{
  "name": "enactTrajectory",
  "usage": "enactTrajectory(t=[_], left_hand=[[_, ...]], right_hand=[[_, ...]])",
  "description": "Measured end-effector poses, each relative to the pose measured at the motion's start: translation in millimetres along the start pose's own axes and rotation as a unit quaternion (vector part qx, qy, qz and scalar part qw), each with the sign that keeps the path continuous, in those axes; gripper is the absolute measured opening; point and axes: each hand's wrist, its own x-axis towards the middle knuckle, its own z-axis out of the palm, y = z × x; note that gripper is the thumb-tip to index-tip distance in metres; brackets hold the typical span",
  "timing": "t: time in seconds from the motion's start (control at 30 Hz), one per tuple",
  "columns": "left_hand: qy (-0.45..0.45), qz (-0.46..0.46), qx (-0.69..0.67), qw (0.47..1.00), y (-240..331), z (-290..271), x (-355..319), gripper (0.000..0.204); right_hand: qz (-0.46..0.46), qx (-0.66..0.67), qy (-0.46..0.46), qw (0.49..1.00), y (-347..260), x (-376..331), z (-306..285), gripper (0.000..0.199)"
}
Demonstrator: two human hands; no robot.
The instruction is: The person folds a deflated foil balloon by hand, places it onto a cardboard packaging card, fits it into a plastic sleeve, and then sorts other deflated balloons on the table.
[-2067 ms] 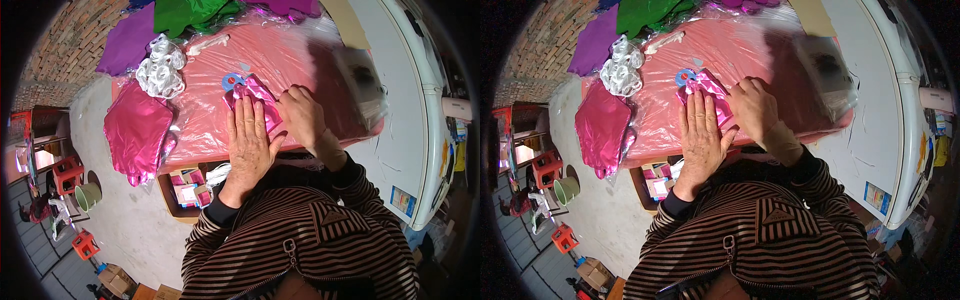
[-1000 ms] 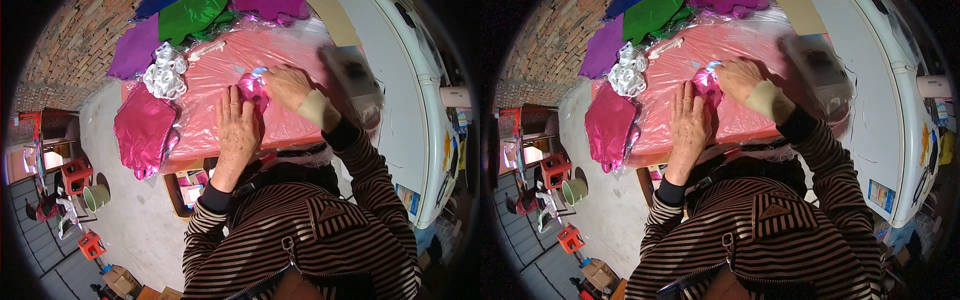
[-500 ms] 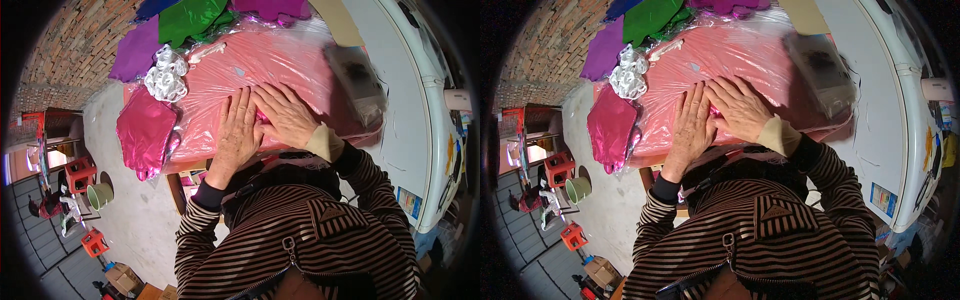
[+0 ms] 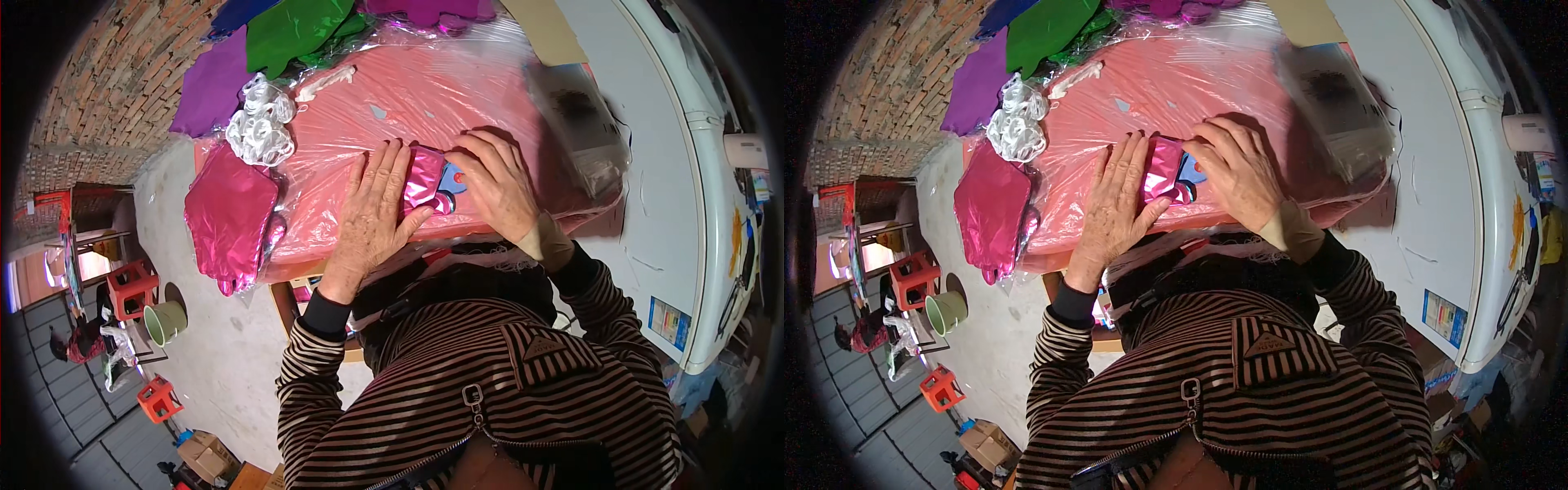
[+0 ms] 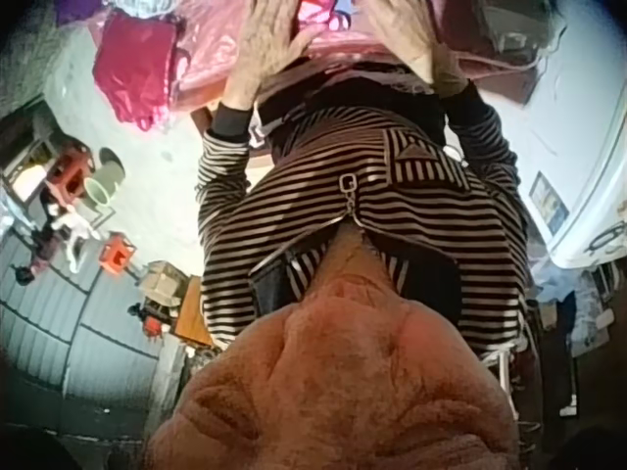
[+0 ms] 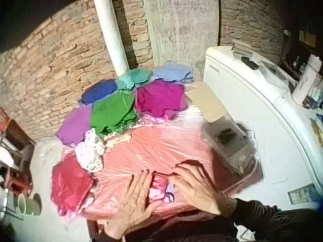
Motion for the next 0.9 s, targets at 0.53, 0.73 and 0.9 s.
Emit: enactTrajectory(t=[0.53,0.73,0.9], left_hand=[[0.023,0.003,-0.038,0.999,-0.6,1.9,-1.5,0.098],[0.012,0.002,-0.021,1.000,0.4,0.3,0.3,0.094],[-0.007,0.013,0.012,1.000,-2.0,2.7,-0.8,0.091]], right_hand=[[-0.147,-0.020,0.034,0.988,-0.9,25.2,15.5,0.020],[-0.143,0.003,0.022,0.989,-0.6,23.1,13.2,0.023],[-0.127,0.022,0.004,0.992,-1.5,22.5,13.0,0.026]])
